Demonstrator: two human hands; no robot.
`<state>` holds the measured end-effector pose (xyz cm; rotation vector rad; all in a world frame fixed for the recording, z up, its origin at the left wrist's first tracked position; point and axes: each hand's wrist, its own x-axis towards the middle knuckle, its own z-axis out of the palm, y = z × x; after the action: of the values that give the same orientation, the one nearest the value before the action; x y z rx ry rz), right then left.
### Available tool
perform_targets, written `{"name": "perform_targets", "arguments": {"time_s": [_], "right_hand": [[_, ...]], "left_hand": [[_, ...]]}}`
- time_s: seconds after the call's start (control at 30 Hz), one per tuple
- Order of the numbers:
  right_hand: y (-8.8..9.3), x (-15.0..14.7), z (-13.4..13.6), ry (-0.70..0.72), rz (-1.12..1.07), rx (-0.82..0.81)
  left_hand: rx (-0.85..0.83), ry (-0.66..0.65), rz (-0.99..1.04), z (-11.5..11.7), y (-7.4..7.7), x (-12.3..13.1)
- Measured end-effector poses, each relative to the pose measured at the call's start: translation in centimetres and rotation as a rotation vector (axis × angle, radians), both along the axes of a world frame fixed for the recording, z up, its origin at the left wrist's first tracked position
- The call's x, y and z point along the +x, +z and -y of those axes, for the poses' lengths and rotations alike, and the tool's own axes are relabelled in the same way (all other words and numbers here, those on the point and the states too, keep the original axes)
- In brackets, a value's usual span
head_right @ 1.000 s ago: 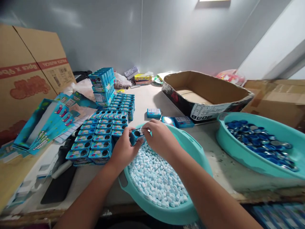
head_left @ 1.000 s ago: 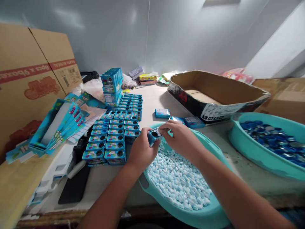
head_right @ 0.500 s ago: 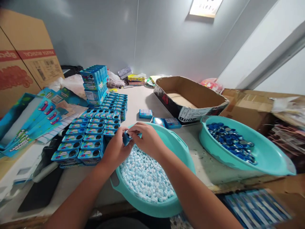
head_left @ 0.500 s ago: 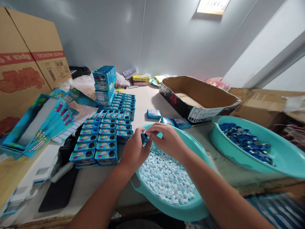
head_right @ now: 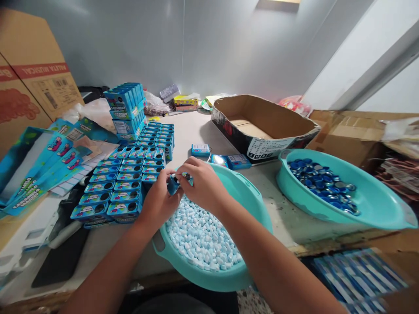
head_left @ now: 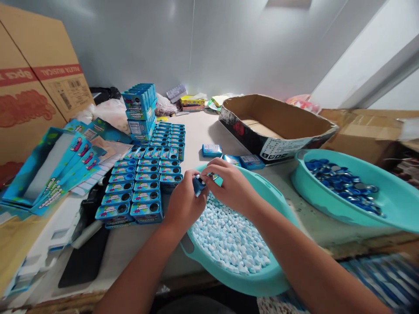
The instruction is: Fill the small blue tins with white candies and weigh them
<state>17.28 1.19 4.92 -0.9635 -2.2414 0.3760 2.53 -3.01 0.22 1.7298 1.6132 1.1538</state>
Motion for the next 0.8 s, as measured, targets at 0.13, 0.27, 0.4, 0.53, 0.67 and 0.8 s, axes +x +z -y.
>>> {"name": "perform_targets", "arguments": {"time_s": [0.13,0.27,0.4,0.53,0.67,0.8], "right_hand": [[0.1,0.1,-0.1,0.086,-0.015,-0.019],[-0.3,0.1,-0.4,-0.042,-0.05,-0.019],[-0.9,0.5,-1.1,-0.116,-0.121,-0.11],[-1.2,1.5,-2.1,-0.101,-0.205,-0.347],[-1.2,2.2,-2.7,0.011,-0.253,-0.535],[-1.3,1.9,-2.8,0.137,-0.286,-0.666]], "left_hand": [[-0.022,0.005,0.01,-0.1,0.0,0.0],[-0.006,-0.008,0.019,-0.2,-0.4,-0.1],[0.022,0.012,0.008,-0.4,-1.1,-0.2],[0.004,0.032,-0.005,-0.5,-1.5,-0.3],[-0.008,0.032,-0.046,-0.3,-1.2,-0.2],[0.028,-0.044,-0.048,-0.3,-1.1,0.0]]}}
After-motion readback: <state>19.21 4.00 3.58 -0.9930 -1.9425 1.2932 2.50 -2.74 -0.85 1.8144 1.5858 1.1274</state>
